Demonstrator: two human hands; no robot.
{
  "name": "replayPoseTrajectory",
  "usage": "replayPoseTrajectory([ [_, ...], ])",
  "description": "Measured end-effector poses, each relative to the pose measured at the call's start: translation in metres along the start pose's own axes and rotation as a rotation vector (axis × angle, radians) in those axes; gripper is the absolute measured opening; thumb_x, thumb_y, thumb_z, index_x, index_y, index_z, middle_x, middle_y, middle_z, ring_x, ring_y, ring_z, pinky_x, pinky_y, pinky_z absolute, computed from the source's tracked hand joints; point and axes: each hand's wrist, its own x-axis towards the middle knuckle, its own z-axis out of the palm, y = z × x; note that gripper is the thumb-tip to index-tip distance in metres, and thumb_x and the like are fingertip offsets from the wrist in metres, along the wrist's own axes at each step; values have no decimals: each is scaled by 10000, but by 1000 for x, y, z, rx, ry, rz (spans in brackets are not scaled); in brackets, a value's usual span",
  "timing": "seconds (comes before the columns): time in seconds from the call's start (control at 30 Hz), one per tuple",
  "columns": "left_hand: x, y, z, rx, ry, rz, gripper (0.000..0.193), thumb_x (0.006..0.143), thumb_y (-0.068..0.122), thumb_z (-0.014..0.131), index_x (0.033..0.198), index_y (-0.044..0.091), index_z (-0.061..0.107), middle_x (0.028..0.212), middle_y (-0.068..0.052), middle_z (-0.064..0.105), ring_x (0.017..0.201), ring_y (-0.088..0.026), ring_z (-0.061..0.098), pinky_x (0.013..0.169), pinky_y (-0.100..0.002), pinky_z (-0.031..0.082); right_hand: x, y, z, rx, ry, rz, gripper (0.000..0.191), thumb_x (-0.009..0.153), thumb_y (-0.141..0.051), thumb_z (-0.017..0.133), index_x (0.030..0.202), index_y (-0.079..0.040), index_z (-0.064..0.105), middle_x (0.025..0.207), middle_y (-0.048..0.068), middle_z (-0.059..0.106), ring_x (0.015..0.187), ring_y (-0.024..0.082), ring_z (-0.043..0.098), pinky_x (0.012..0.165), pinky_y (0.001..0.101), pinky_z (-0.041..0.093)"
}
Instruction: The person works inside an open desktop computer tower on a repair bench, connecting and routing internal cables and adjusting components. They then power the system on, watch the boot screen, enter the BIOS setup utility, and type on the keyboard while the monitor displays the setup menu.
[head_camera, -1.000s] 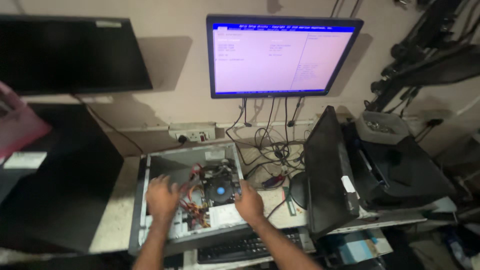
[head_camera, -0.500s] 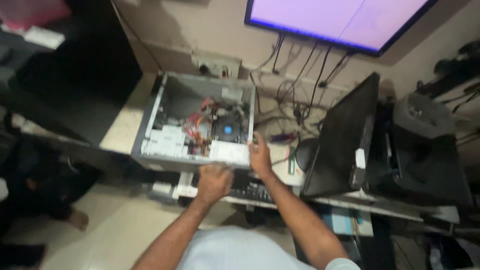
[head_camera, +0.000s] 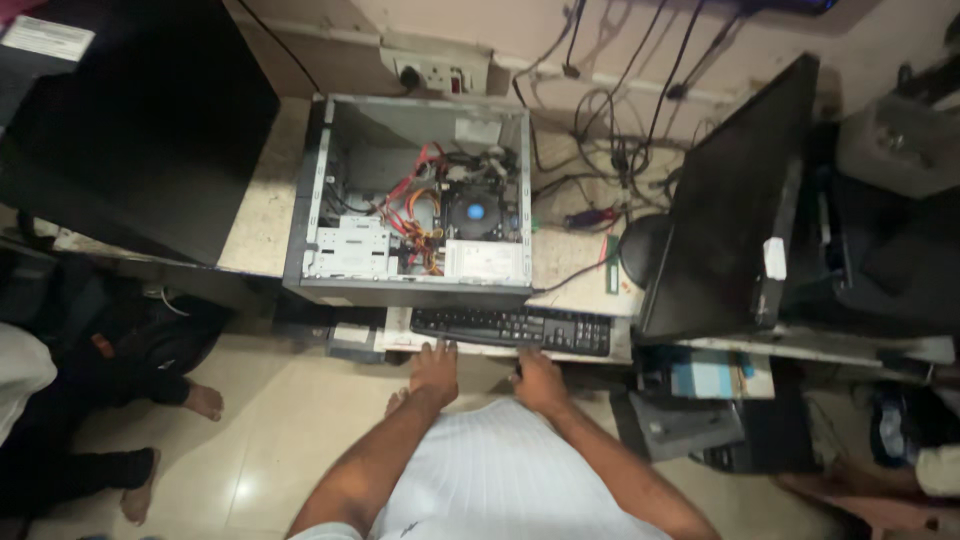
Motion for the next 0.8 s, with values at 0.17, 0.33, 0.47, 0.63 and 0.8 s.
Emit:
replayPoseTrajectory([
  [0.17,7,-23,-9,35,-63,4,654,896,153,632,1501,125,386,1510,-111,405,1451,-344,338,1109,-500,374,13,-10,2,-199,-162,195,757,825,-304,765,1471,-110,422,1538,118,427,1456,322,372,1126,559,356],
  [0.33,18,-37,-5,-38,23,77,603,842,73,680,1405,97,465,1467,-100,446,1363,-351,435,1059,-451,480,21,-5,6,-346,-163,130,755,787,-214,746,1466,-100,435,1525,117,426,1440,330,371,1110,557,361],
  [0.47,9,-37,-3,-36,12,89,640,788,77,740,1376,75,487,1455,-116,454,1325,-358,459,1047,-441,507,12,-1,10,-293,-147,84,650,793,-212,728,1395,-84,518,1460,133,491,1366,349,458,1065,517,438],
  [0.63,-6,-29,0,-2,-144,68,594,811,104,722,1363,72,504,1431,-115,460,1304,-344,476,1029,-448,510,-9,5,13,-236,-99,54,574,783,-207,719,1327,-98,571,1354,107,564,1282,332,536,1033,486,481],
  [0.8,1,-26,12,40,-80,142,495,836,134,699,1304,54,560,1357,-146,529,1240,-342,558,993,-443,538,-4,18,11,-210,-138,119,548,786,-217,720,1302,-96,579,1343,116,557,1261,339,532,997,510,474],
])
